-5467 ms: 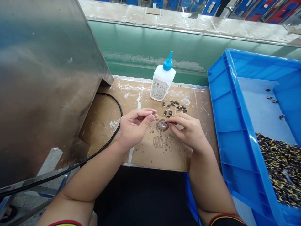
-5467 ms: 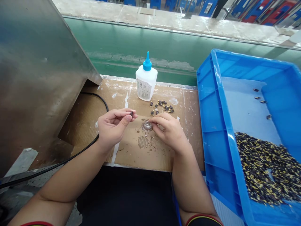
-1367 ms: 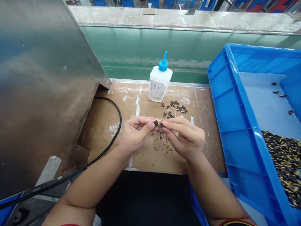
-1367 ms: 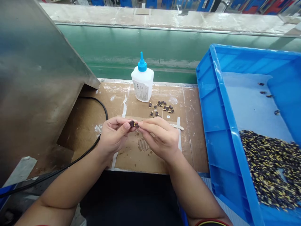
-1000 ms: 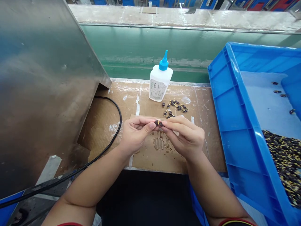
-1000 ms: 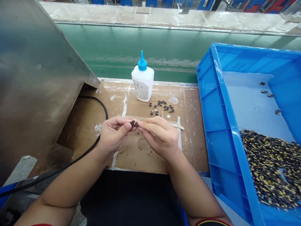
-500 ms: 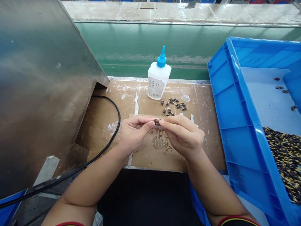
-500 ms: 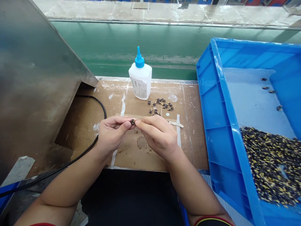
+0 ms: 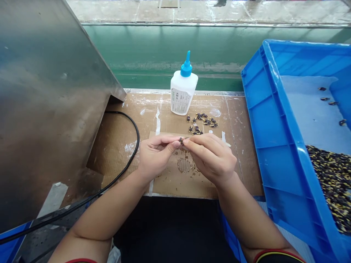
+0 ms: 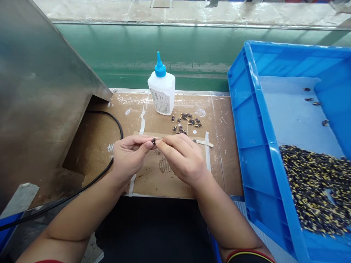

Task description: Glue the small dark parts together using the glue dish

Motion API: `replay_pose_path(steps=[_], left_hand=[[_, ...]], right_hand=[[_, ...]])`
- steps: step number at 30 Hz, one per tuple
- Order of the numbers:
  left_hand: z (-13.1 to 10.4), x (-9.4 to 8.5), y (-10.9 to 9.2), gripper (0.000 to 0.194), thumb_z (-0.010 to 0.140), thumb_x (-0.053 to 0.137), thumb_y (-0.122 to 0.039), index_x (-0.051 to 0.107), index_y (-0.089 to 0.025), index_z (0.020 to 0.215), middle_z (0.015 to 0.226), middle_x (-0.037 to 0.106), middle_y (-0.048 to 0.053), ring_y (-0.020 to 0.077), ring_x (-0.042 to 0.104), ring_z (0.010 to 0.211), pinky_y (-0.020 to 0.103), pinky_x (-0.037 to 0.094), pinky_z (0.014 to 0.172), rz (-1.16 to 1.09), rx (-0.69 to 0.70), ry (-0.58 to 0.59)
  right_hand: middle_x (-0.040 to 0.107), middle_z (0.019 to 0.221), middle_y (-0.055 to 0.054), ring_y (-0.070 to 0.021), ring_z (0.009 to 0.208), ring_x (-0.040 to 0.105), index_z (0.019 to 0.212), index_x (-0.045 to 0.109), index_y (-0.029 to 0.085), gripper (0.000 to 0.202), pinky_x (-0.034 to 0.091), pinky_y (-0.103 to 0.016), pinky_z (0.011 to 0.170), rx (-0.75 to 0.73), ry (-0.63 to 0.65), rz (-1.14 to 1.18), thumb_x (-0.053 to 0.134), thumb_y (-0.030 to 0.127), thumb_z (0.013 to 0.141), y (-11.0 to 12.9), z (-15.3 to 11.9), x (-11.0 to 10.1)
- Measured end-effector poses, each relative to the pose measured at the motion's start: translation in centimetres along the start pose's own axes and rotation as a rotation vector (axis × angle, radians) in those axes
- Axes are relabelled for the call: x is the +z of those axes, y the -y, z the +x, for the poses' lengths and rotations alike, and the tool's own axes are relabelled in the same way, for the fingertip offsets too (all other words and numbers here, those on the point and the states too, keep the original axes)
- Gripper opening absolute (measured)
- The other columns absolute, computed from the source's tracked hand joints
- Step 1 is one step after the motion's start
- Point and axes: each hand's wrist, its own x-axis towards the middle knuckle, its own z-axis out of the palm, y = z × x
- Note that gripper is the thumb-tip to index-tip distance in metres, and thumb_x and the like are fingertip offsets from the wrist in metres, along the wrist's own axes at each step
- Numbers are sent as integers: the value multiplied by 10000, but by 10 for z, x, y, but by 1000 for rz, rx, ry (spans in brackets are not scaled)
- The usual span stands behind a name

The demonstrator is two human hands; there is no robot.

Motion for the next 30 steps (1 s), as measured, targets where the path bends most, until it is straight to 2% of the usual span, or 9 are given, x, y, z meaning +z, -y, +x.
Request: replay_pose_path(steps=[3,7,13,25,30], left_hand=[[-3,5,-1,52,909,874,-210,880,-248,945,985,855,50,172,825,904,269,708,861,79,35,-47],[-11,10,2,88,932,853,-253,878,-264,1017,1061,854,48,197,826,980,334,710,947,151,53,-98],[-14,8,7,156,971,810,-295,864,-253,1112,1137,844,61,207,818,1027,366,696,1003,203,29,-84],[-15,2,9,161,992,769,-228,855,-259,1125,1152,840,54,205,808,1052,367,671,1010,343,166,-59],[-15,6,8,167,988,773,-226,854,-262,1129,1168,838,57,207,807,1076,372,675,1030,295,170,-56]], right_hand=[[791,1076,-97,-226,938,743,1289,720,205,307,630,-368,806,-5,12,-41,701,49,1025,0,-1,2],[791,1059,-107,-233,905,744,1285,705,199,312,628,-370,782,-32,-27,-77,684,34,1021,1,1,6],[789,1030,-81,-230,881,742,1309,673,240,321,642,-381,782,-5,-43,-147,647,60,1045,1,1,14],[773,1014,-77,-233,895,729,1259,679,235,290,633,-382,811,50,-37,-130,620,50,1045,8,2,19],[783,1007,-76,-235,885,737,1240,690,234,302,637,-388,808,48,-54,-129,631,27,1028,6,0,18]])
